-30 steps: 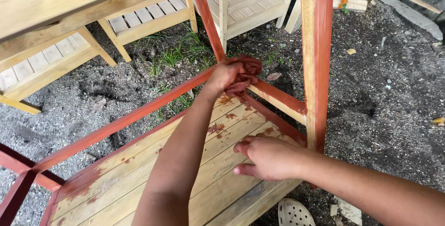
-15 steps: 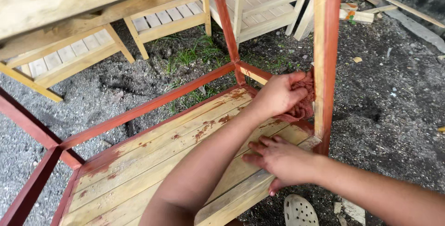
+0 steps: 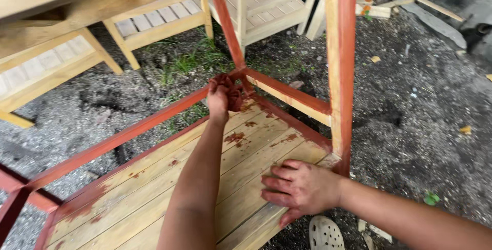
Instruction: The person kneels on the ground and applies red stain to a wooden bench frame using a cloth, wiping the seat slats and rails. They work the stain into the wood across the seat, repositioning the cloth in their hand as coverage builds, and continue coating the remaining bare areas of the seat.
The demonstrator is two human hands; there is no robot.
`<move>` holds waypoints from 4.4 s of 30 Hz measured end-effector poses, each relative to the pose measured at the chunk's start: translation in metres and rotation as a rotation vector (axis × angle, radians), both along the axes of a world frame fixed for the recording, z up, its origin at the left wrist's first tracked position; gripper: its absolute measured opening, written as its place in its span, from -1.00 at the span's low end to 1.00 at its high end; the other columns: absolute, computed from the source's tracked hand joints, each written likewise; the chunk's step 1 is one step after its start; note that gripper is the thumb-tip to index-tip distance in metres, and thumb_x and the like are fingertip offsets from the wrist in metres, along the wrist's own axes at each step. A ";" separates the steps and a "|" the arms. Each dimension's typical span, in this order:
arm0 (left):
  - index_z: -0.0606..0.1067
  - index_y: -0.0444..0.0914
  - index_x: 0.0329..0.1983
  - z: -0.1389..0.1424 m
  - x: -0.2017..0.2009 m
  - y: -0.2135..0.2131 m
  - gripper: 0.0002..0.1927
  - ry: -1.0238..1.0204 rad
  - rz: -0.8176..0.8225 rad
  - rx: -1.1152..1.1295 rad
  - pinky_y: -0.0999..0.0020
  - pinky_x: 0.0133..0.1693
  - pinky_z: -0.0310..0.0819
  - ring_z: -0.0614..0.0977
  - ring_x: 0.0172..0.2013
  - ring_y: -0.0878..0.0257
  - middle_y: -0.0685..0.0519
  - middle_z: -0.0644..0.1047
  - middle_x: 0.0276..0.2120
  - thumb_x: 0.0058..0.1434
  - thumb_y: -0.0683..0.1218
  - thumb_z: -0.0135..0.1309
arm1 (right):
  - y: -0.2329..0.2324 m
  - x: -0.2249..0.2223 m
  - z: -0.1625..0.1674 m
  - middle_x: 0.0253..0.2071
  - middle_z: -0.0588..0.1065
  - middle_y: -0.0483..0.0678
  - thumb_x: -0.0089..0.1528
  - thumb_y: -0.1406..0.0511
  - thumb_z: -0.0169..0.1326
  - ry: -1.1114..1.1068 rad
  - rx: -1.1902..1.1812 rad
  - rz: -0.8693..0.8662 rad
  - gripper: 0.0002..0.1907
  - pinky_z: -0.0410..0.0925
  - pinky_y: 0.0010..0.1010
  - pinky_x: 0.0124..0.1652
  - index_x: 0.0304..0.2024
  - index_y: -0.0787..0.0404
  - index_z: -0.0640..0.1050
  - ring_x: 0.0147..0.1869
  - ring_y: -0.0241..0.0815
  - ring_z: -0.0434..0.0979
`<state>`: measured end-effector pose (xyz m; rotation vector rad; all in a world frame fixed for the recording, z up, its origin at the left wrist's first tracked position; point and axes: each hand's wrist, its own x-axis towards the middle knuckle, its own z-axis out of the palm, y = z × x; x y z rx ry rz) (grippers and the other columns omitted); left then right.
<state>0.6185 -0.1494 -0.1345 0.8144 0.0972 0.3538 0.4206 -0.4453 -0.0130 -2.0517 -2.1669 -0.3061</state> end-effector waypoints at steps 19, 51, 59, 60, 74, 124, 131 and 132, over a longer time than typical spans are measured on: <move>0.28 0.01 -0.22 0.012 -0.016 -0.078 -0.95 -0.090 -0.113 -0.176 0.27 -0.80 0.07 0.24 -0.82 0.24 0.09 0.34 -0.64 0.41 -0.02 -0.14 | 0.024 -0.023 -0.015 0.03 0.51 -0.01 0.01 -0.37 0.19 0.028 0.127 -0.164 -0.14 0.37 -0.19 -0.19 0.07 0.09 0.59 -0.02 -0.06 0.49; 0.36 -0.12 -0.10 -0.021 0.086 -0.075 -0.86 0.071 0.220 -0.157 0.33 -0.73 0.28 0.45 -0.69 0.27 0.06 0.46 -0.48 0.46 -0.11 -0.26 | -0.008 -0.015 -0.035 0.12 0.57 -0.09 -0.02 -0.39 0.25 -0.025 0.372 -0.376 -0.17 0.43 -0.31 0.00 0.07 -0.06 0.64 0.17 -0.07 0.59; 0.35 -0.18 -0.09 -0.019 0.082 -0.080 -0.87 -0.051 0.216 -0.048 0.31 -0.49 0.44 0.48 -0.47 0.26 0.08 0.48 -0.31 0.44 -0.26 -0.18 | -0.016 -0.013 -0.039 0.08 0.60 -0.11 -0.03 -0.40 0.26 0.002 0.417 -0.386 -0.16 0.43 -0.37 -0.01 0.02 -0.01 0.66 0.14 -0.11 0.61; 0.33 -0.12 -0.07 -0.014 0.074 -0.087 -0.85 0.013 0.175 -0.113 0.32 -0.53 0.42 0.46 -0.51 0.26 0.08 0.45 -0.36 0.42 -0.25 -0.20 | -0.018 -0.016 -0.038 0.07 0.60 -0.12 -0.05 -0.41 0.25 -0.003 0.414 -0.394 -0.15 0.43 -0.36 -0.01 0.01 -0.01 0.66 0.13 -0.11 0.61; 0.40 -0.31 -0.23 0.074 -0.097 -0.236 -0.82 0.048 0.111 0.530 0.19 -0.49 0.48 0.56 -0.54 0.17 -0.06 0.57 -0.47 0.45 -0.16 -0.19 | -0.037 -0.055 -0.024 -0.09 0.62 -0.10 -0.01 -0.31 0.20 0.063 0.351 -0.383 -0.30 0.42 -0.17 0.00 -0.10 0.00 0.68 0.03 -0.09 0.62; 0.42 -0.29 -0.17 0.115 -0.195 -0.260 -0.92 -0.012 -0.119 -0.024 0.27 -0.63 0.40 0.53 -0.59 0.17 -0.04 0.53 -0.46 0.38 -0.19 -0.10 | -0.038 -0.120 -0.025 0.04 0.63 -0.22 0.10 0.07 0.23 0.151 -0.042 -0.947 -0.61 0.36 -0.39 0.30 -0.02 -0.11 0.64 0.26 -0.19 0.56; 0.57 -0.33 -0.13 0.110 -0.214 -0.245 -0.87 -0.142 -0.315 0.466 0.35 -0.23 0.53 0.62 -0.30 0.25 -0.03 0.62 -0.28 0.34 -0.21 0.04 | -0.036 -0.120 -0.029 0.07 0.58 -0.10 0.05 0.02 0.31 0.295 0.137 -0.811 -0.44 0.36 -0.19 0.13 0.10 -0.08 0.59 0.17 -0.05 0.54; 0.57 -0.30 -0.11 0.118 -0.214 -0.235 -0.85 -0.086 -0.459 0.354 0.33 -0.24 0.55 0.64 -0.30 0.23 0.00 0.62 -0.27 0.28 -0.23 0.07 | -0.035 -0.119 -0.028 0.10 0.57 -0.11 0.04 -0.01 0.30 0.262 0.203 -0.748 -0.44 0.35 -0.19 0.15 0.09 -0.11 0.60 0.19 -0.06 0.54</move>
